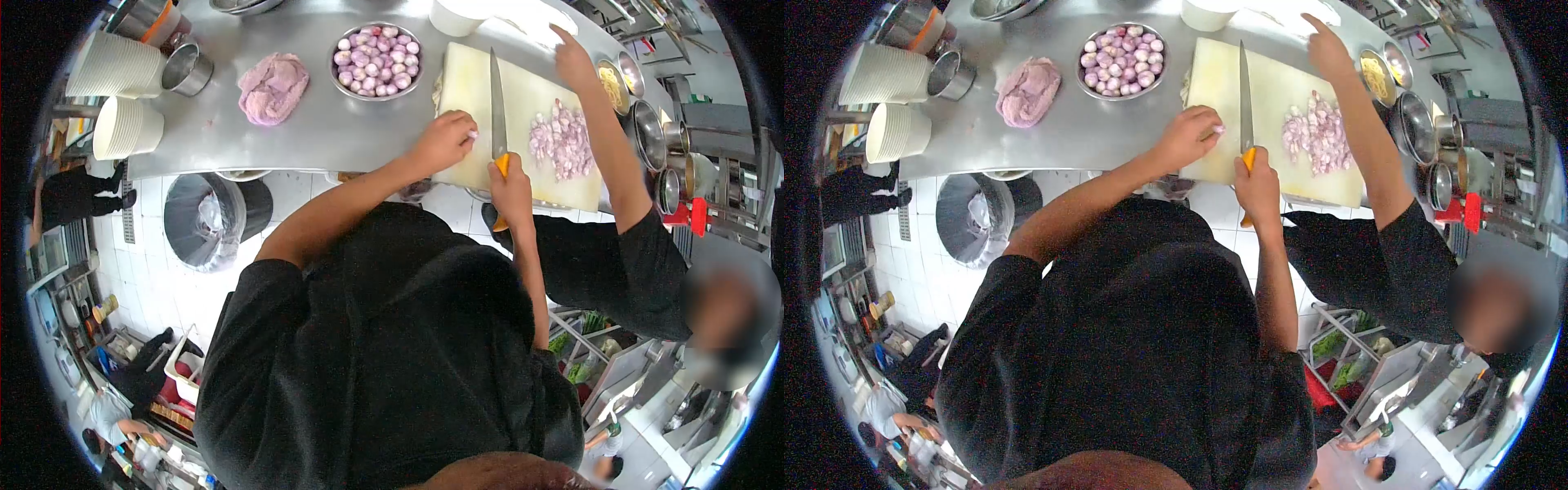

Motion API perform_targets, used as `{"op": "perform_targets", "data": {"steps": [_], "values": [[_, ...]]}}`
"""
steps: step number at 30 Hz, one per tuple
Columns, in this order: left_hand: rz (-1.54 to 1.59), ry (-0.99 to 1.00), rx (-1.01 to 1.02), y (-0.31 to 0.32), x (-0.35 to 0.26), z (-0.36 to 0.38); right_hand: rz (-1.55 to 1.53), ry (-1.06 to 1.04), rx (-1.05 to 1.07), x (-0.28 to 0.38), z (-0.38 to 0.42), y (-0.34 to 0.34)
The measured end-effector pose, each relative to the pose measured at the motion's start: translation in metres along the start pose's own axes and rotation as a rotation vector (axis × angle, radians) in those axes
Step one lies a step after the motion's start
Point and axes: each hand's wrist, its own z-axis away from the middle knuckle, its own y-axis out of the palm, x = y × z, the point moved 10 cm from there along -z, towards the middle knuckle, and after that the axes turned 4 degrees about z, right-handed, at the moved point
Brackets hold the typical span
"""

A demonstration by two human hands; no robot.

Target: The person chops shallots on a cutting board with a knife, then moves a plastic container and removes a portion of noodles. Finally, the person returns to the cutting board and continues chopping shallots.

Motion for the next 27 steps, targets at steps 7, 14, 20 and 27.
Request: {"op": "perform_targets", "data": {"steps": [7,14,20,27], "values": [[-0.040,-0.010,-0.177,-0.015,-0.012,0.014,0.021,-0.074,0.107,0.013,-0.001,-0.002],[-0.073,-0.131,-0.235,-0.004,-0.006,0.021,0.044,-0.108,0.207,0.007,-0.002,-0.001],[-0.086,-0.163,-0.314,0.003,-0.010,0.021,0.058,-0.102,0.319,-0.009,-0.008,0.002],[-0.093,-0.215,-0.292,0.010,-0.010,0.020,0.066,-0.088,0.372,-0.003,-0.006,-0.006]]}}
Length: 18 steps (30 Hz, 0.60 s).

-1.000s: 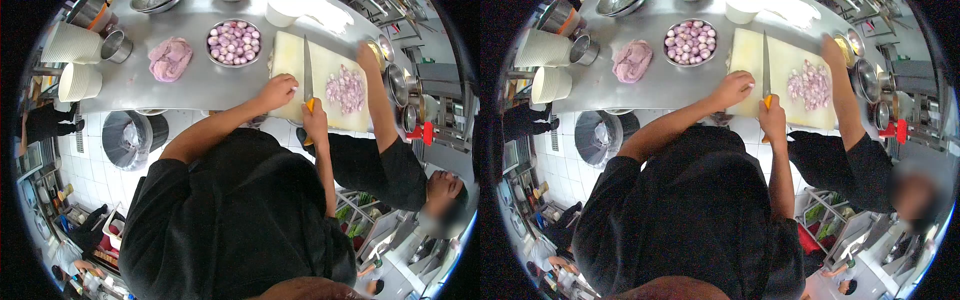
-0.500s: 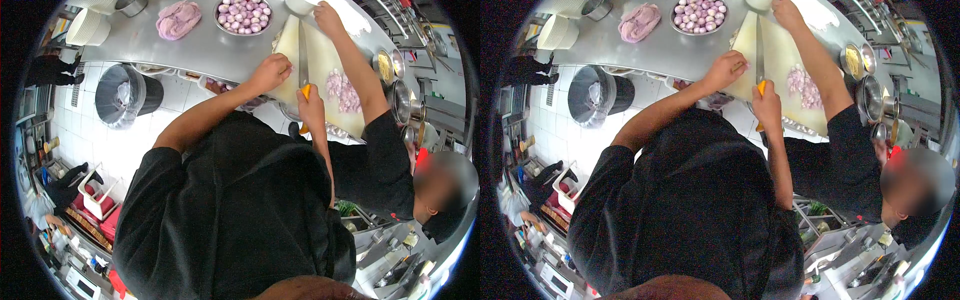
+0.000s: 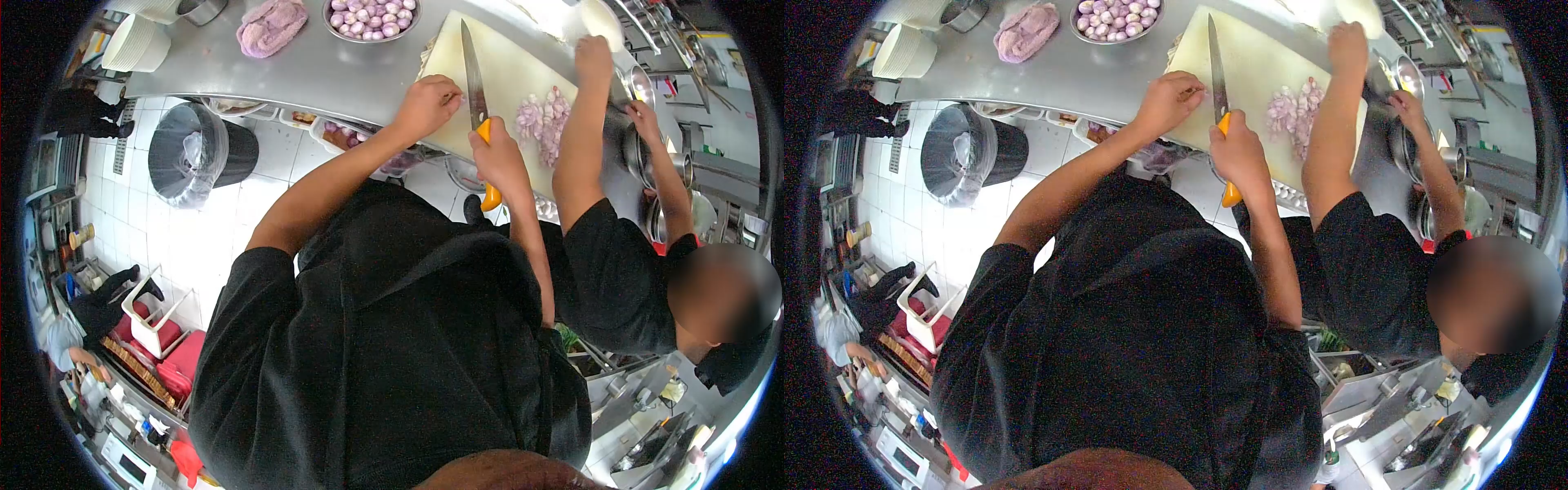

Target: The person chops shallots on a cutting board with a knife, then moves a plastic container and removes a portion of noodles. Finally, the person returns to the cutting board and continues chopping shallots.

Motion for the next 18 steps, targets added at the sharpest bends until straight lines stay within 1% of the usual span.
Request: {"op": "perform_targets", "data": {"steps": [3,6,9,10,12,15,18], "values": [[0.015,0.006,-0.021,-0.001,-0.001,0.001,-0.002,-0.018,0.006,0.000,-0.002,0.002],[0.021,0.019,-0.046,-0.003,0.001,0.002,-0.045,-0.019,-0.033,-0.003,-0.015,0.016],[0.007,0.049,-0.036,-0.001,0.000,0.003,-0.022,-0.051,-0.072,-0.010,-0.035,0.026],[-0.004,0.063,-0.033,-0.002,0.000,0.001,-0.028,-0.051,-0.042,-0.006,-0.035,0.022],[-0.003,0.078,-0.044,-0.004,-0.002,0.003,-0.042,-0.034,0.021,0.004,-0.023,0.005],[-0.007,0.085,-0.052,-0.004,-0.003,0.002,-0.070,0.053,0.018,0.014,-0.012,0.001],[-0.003,0.064,-0.050,-0.001,0.001,0.004,0.192,-0.213,-0.298,0.003,-0.040,0.023]]}}
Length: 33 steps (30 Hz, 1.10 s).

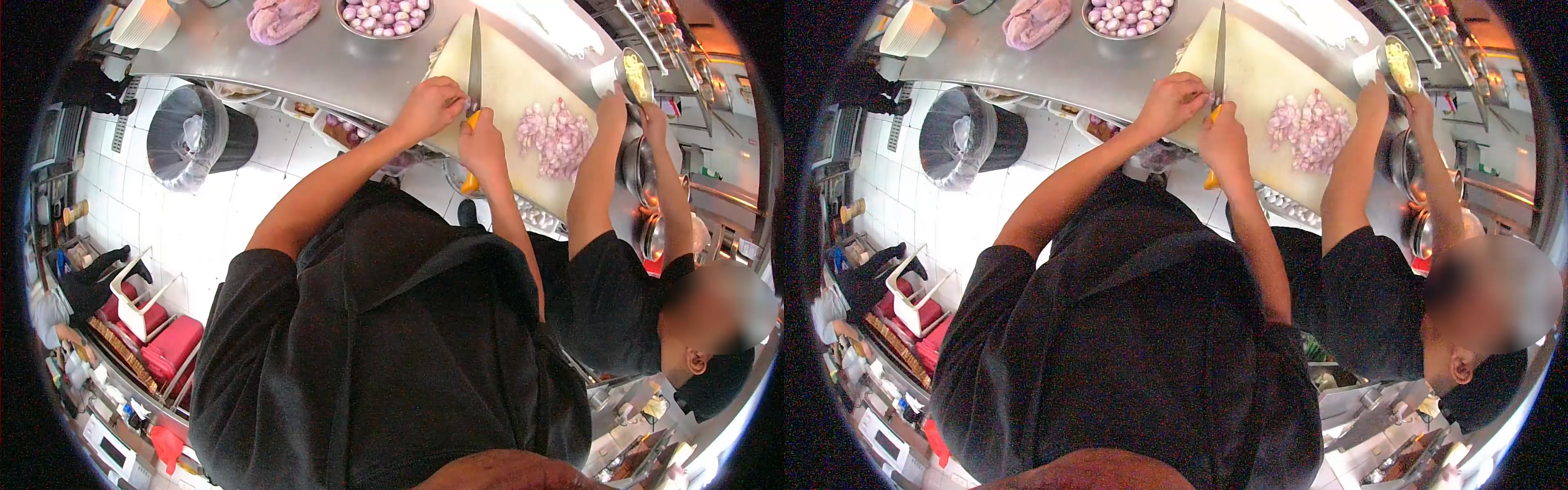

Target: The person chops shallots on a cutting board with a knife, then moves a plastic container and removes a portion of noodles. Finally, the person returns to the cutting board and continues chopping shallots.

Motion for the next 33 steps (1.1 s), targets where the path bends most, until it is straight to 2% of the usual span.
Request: {"op": "perform_targets", "data": {"steps": [4,6,9,10,13,16,19,22,25,33], "values": [[-0.010,0.050,-0.014,-0.004,-0.006,-0.002,-0.164,0.138,0.248,0.004,0.001,-0.020],[-0.015,0.014,0.005,-0.003,-0.004,-0.002,-0.215,0.232,0.364,0.012,0.011,-0.028],[0.009,-0.024,0.014,0.001,-0.001,-0.001,-0.058,-0.017,0.002,0.006,-0.002,-0.001],[0.018,-0.034,0.011,0.001,0.001,-0.002,-0.019,-0.025,-0.035,0.008,-0.002,-0.005],[0.009,0.013,-0.013,-0.001,-0.007,-0.001,-0.382,0.241,0.275,-0.006,0.003,-0.004],[-0.062,0.035,-0.008,0.000,-0.014,-0.004,-0.341,0.172,0.168,-0.028,0.005,-0.002],[-0.170,0.106,0.049,0.015,-0.028,-0.006,-0.327,0.220,0.114,-0.056,0.017,-0.013],[-0.290,0.131,0.095,0.040,-0.031,-0.005,-0.413,0.427,0.226,-0.067,0.032,-0.033],[-0.292,0.159,0.076,0.054,-0.040,-0.005,-0.311,0.306,0.138,-0.091,0.028,-0.031],[-0.235,0.176,0.213,0.072,-0.032,-0.011,-0.320,0.250,0.088,-0.092,0.038,-0.038]]}}
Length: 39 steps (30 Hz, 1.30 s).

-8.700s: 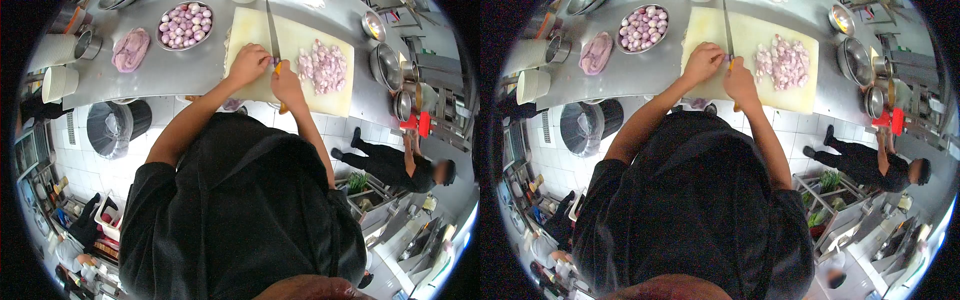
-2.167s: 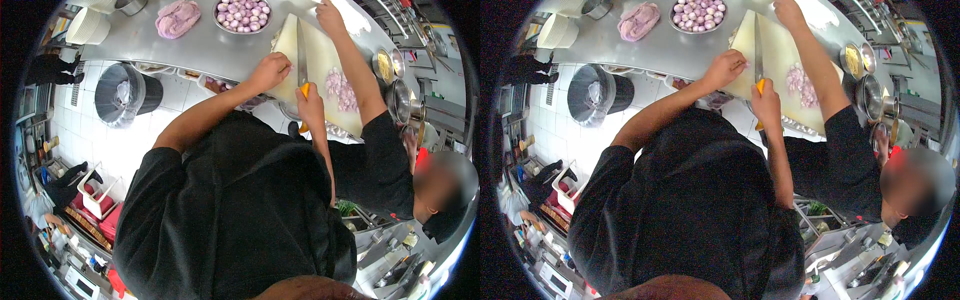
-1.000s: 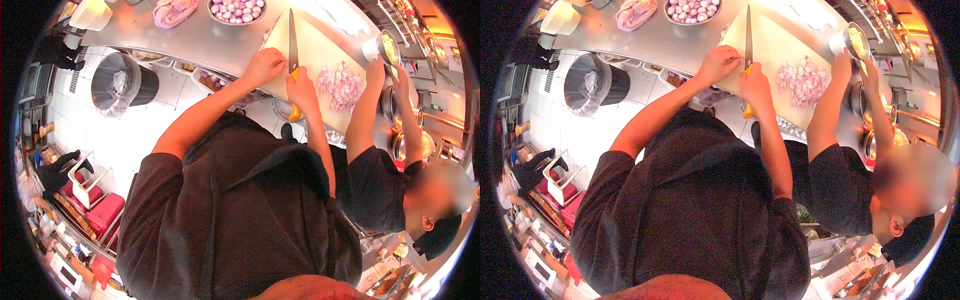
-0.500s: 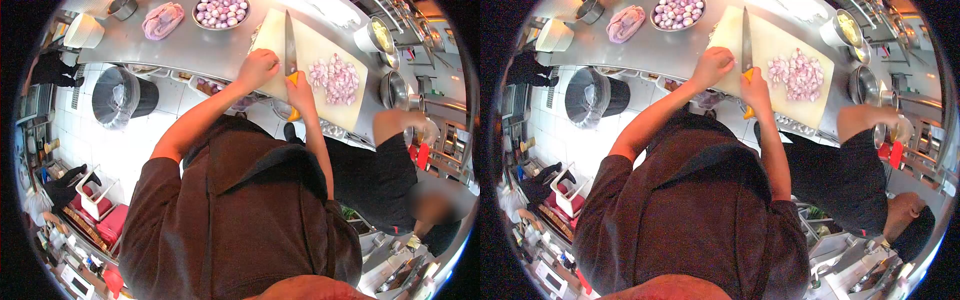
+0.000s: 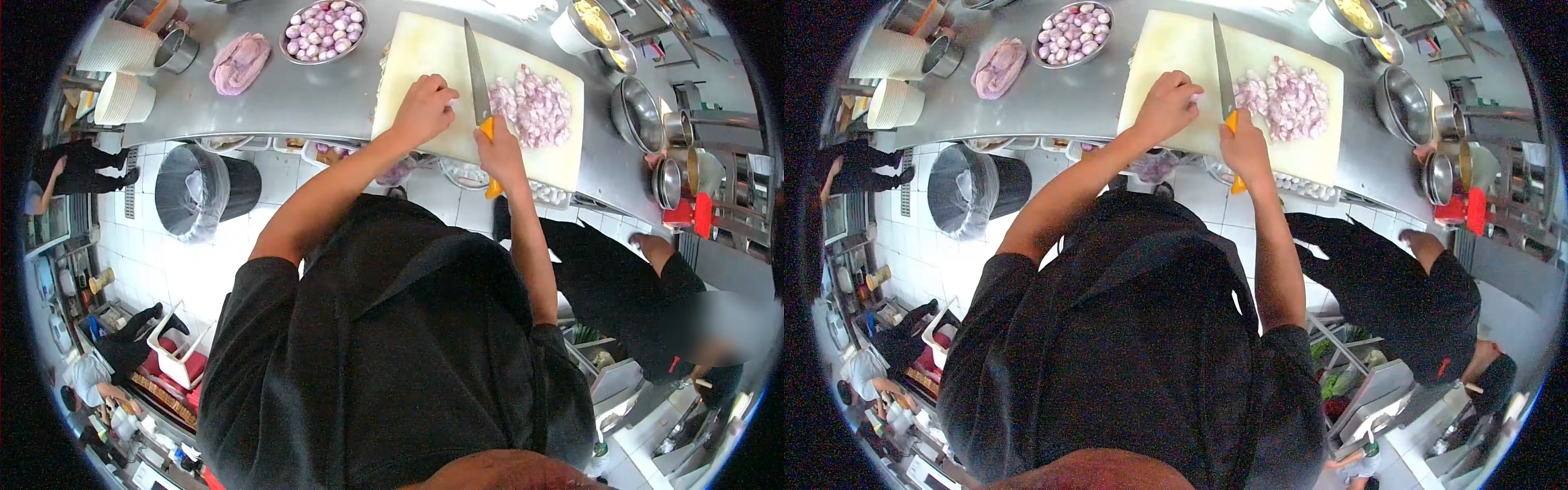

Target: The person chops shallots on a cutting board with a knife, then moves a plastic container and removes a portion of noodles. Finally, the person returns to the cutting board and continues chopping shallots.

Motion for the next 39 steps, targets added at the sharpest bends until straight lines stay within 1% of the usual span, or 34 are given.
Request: {"op": "perform_targets", "data": {"steps": [4,7,10,13,16,19,22,24,25,28,29,32,33,36,37,39], "values": [[0.014,-0.023,0.050,0.003,0.000,0.001,-0.002,-0.024,-0.001,0.017,0.006,0.001],[0.060,-0.035,-0.056,-0.012,-0.005,0.007,-0.002,-0.032,0.022,0.026,0.009,0.006],[0.169,-0.186,-0.056,-0.015,0.014,0.009,0.023,-0.028,0.046,0.037,0.012,0.007],[0.233,-0.159,-0.081,-0.014,0.015,0.005,0.031,0.016,0.098,0.033,0.012,0.016],[0.161,-0.059,-0.037,-0.008,0.013,0.003,0.053,-0.001,0.120,0.040,0.014,0.012],[0.159,-0.139,-0.028,-0.007,0.018,0.005,-0.018,0.121,0.217,0.058,0.028,0.000],[0.198,-0.168,-0.028,-0.008,0.020,0.006,-0.032,0.097,0.205,0.060,0.025,0.002],[0.192,-0.175,-0.037,-0.008,0.021,0.006,0.010,0.012,0.145,0.046,0.007,0.020],[0.191,-0.179,-0.041,-0.007,0.022,0.006,0.032,-0.029,0.114,0.050,0.005,0.022],[0.229,-0.217,-0.033,-0.006,0.026,0.007,-0.063,0.036,0.149,0.045,0.004,0.019],[0.225,-0.210,-0.044,-0.008,0.026,0.006,-0.008,0.041,0.169,0.044,0.002,0.015],[0.216,-0.205,-0.053,-0.009,0.024,0.008,-0.024,0.127,0.240,0.058,0.012,0.003],[0.206,-0.211,-0.051,-0.009,0.024,0.007,-0.013,0.024,0.162,0.047,0.001,0.016],[0.232,-0.237,-0.046,-0.005,0.024,0.009,0.070,-0.044,0.064,0.029,-0.017,0.039],[0.243,-0.249,-0.052,-0.006,0.027,0.008,0.048,-0.023,0.092,0.037,-0.014,0.029],[0.237,-0.211,-0.053,-0.009,0.024,0.009,-0.017,0.099,0.212,0.067,0.008,0.003]]}}
